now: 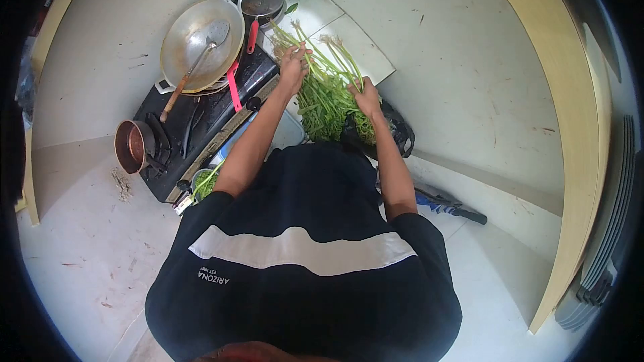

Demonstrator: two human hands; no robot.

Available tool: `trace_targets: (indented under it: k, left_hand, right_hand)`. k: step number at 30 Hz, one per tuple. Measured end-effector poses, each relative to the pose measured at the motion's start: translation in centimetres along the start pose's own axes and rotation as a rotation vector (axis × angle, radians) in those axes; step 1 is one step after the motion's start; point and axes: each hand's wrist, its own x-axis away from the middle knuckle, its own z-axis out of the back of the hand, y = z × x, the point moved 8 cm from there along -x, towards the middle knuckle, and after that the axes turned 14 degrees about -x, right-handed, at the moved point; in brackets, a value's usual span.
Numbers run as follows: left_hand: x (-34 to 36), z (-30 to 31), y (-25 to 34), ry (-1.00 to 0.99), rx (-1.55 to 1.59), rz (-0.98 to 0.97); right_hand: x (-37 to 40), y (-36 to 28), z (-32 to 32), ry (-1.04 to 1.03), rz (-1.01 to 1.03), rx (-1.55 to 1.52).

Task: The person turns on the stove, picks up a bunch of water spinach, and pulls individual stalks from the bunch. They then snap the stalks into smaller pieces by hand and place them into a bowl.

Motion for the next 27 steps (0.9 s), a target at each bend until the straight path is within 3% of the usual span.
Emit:
trace_targets:
  k: [3, 14, 19, 21, 27]
  left_hand:
    - [1.0, -0.1, 2.0, -0.017, -0.035, -0.01]
    - [7.0, 1.6, 5.6, -0.074, -0.046, -0.117]
    - [7.6, 3.4, 4.1, -0.075, -0.016, -0.132]
    - [7.6, 3.9, 3.4, -0.085, 0.01, -0.119]
    - [9.4, 4.4, 3.2, -0.062, 0.084, -0.12]
  right_hand:
    - [0.8, -0.6, -0.5, 0.009, 0.008, -0.184]
    - [-2.3, -9.2, -1.9, -0.053, 0.234, -0.126]
    - [-5.3, -7.5, -5.8, -0.05, 0.351, 0.044]
    - [-5.7, -5.4, -7.6, -0.164, 0.163, 0.102]
    - [-4.6, -2.4, -9.9, -0.224, 0.163, 0.208]
